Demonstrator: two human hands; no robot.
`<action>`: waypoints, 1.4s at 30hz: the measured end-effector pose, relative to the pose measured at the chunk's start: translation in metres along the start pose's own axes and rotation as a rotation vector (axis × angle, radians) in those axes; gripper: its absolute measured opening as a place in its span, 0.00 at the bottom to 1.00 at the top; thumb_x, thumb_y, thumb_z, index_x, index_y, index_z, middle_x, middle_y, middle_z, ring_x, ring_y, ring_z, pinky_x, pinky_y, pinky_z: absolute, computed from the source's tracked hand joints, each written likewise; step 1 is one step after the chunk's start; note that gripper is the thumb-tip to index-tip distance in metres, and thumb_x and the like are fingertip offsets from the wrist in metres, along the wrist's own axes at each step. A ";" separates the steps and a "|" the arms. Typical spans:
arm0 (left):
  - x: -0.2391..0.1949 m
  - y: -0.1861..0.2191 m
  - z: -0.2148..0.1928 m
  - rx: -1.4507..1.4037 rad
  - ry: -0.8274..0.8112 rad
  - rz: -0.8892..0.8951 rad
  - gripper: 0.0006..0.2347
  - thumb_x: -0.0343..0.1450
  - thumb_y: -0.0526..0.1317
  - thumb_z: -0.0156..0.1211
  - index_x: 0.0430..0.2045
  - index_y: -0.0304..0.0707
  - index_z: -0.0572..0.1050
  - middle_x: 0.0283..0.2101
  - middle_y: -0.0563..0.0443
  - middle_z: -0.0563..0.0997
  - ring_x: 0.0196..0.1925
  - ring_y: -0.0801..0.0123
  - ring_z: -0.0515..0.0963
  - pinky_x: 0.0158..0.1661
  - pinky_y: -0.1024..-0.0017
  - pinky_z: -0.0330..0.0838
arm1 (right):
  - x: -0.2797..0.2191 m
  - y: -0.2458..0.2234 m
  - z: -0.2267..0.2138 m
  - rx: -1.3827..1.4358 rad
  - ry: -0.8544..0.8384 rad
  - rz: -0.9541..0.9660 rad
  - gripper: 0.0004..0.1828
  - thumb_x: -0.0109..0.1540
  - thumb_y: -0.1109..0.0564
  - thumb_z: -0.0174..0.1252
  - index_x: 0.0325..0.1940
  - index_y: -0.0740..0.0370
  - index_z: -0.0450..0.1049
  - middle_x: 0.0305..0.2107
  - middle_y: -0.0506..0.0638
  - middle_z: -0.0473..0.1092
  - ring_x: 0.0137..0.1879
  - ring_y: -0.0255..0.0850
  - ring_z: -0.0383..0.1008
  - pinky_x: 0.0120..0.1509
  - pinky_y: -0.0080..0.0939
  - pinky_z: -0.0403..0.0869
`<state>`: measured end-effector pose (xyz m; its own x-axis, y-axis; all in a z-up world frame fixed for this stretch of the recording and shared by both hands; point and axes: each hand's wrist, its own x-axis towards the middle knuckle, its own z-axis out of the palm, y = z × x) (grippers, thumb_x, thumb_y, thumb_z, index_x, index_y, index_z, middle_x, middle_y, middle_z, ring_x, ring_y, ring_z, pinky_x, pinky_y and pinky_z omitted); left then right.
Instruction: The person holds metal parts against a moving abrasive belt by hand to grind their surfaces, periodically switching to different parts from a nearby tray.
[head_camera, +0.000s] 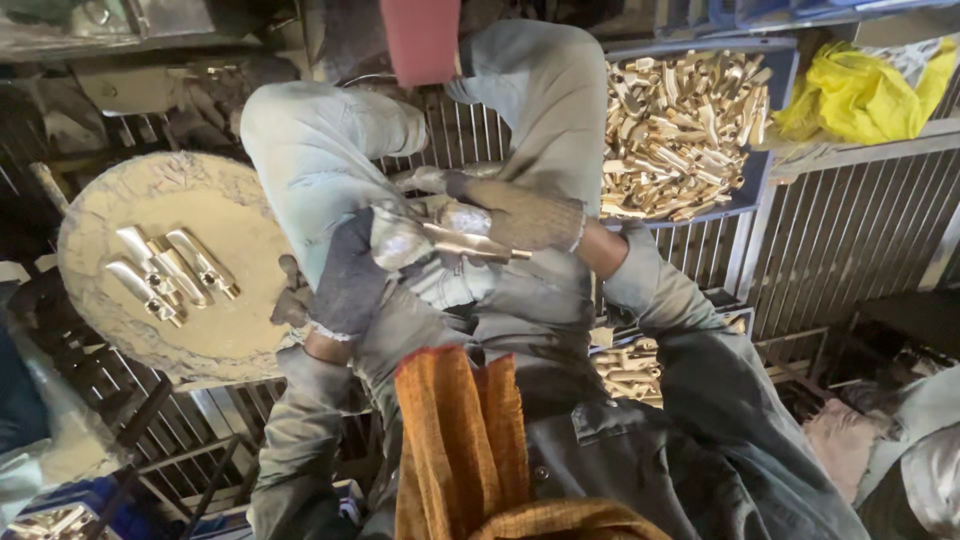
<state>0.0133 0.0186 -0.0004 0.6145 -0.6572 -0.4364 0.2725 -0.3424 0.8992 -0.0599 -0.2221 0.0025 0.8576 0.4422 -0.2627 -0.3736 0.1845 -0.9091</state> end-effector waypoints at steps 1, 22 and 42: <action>0.000 0.001 0.001 -0.014 -0.017 0.030 0.11 0.74 0.39 0.60 0.44 0.27 0.78 0.38 0.48 0.83 0.40 0.68 0.79 0.40 0.69 0.75 | 0.001 0.001 -0.002 -0.137 0.029 0.091 0.28 0.71 0.52 0.53 0.74 0.63 0.59 0.53 0.55 0.73 0.52 0.39 0.78 0.53 0.35 0.79; -0.021 0.059 -0.027 -0.167 -0.011 0.142 0.20 0.71 0.40 0.67 0.56 0.31 0.73 0.48 0.50 0.83 0.50 0.71 0.82 0.52 0.74 0.77 | -0.056 -0.005 0.007 -0.353 0.567 -0.140 0.34 0.62 0.50 0.69 0.66 0.68 0.66 0.51 0.54 0.75 0.56 0.38 0.77 0.62 0.39 0.77; 0.096 -0.013 -0.024 -0.258 -0.038 0.011 0.16 0.72 0.40 0.65 0.51 0.29 0.73 0.44 0.49 0.83 0.42 0.74 0.82 0.41 0.72 0.79 | 0.001 0.038 -0.066 -0.102 0.660 -0.037 0.36 0.63 0.47 0.68 0.64 0.73 0.62 0.51 0.57 0.74 0.56 0.41 0.79 0.61 0.41 0.81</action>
<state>0.0862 -0.0237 -0.0534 0.5914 -0.6862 -0.4235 0.4488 -0.1563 0.8799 -0.0499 -0.2730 -0.0538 0.9178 -0.1986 -0.3437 -0.3319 0.0911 -0.9389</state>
